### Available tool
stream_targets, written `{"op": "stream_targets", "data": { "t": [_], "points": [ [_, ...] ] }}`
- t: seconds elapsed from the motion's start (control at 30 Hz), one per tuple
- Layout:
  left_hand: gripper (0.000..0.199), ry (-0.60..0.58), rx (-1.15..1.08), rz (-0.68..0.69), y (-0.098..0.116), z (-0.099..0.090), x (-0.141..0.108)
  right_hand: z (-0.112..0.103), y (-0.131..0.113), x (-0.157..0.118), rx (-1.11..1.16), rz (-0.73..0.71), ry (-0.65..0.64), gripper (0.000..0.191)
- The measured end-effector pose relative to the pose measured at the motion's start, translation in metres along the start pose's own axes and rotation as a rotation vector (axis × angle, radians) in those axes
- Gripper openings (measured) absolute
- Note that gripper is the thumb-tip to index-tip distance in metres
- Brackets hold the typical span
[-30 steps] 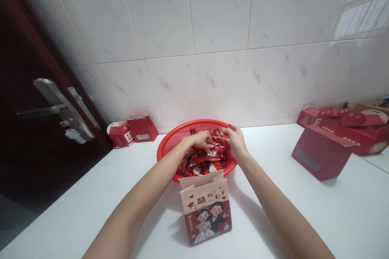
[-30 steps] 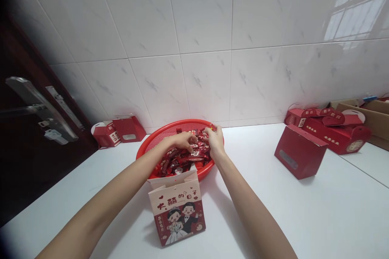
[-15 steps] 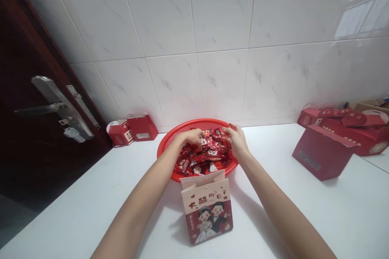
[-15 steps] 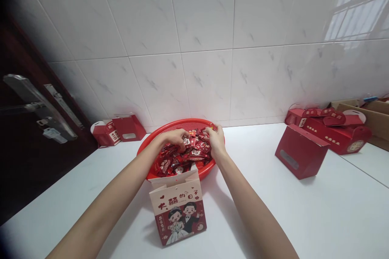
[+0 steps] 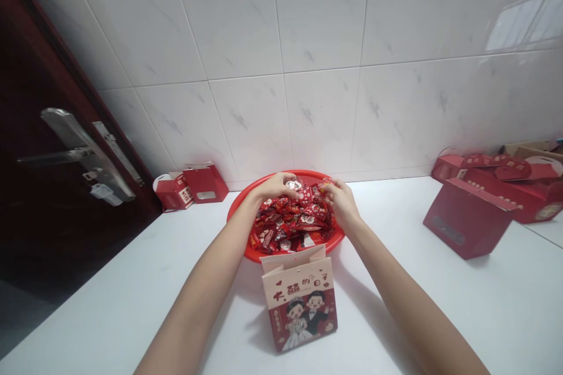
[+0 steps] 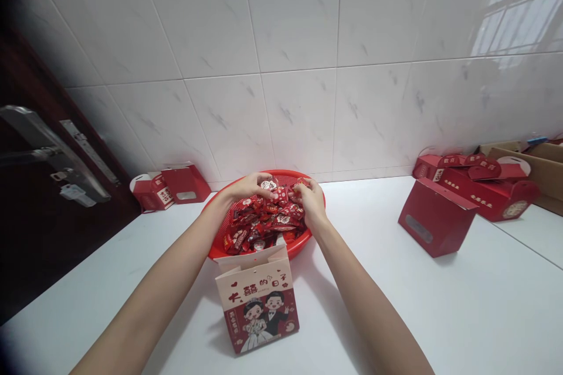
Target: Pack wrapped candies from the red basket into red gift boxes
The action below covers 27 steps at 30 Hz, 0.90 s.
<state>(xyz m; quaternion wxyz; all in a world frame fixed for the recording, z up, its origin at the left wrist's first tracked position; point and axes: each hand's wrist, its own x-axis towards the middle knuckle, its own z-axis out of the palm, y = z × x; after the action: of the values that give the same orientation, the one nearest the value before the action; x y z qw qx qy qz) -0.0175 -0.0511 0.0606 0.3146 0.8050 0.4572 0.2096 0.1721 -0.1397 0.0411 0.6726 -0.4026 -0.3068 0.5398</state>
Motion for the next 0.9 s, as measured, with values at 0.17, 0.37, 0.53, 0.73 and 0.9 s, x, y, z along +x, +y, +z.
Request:
{"op": "stream_targets", "data": {
  "t": [0.17, 0.37, 0.53, 0.73, 0.9],
  "points": [
    [0.053, 0.077, -0.239, 0.056, 0.010, 0.001, -0.002, 0.000, 0.001, 0.001, 0.033, 0.012, -0.068, 0.012],
    [0.048, 0.016, -0.424, 0.103, 0.017, 0.007, -0.004, -0.001, 0.000, -0.003, 0.001, 0.064, -0.173, 0.017],
    [0.050, -0.077, -0.408, 0.070, 0.018, 0.010, -0.006, 0.000, -0.001, -0.005, -0.023, 0.069, -0.165, 0.014],
    [0.047, -0.137, -0.346, -0.004, 0.020, 0.008, -0.009, -0.003, 0.001, -0.003, -0.056, 0.004, -0.149, 0.020],
    [0.043, -0.190, -0.351, 0.027, 0.025, 0.007, -0.012, -0.005, 0.006, 0.001, -0.076, -0.024, -0.165, 0.028]
  ]
}}
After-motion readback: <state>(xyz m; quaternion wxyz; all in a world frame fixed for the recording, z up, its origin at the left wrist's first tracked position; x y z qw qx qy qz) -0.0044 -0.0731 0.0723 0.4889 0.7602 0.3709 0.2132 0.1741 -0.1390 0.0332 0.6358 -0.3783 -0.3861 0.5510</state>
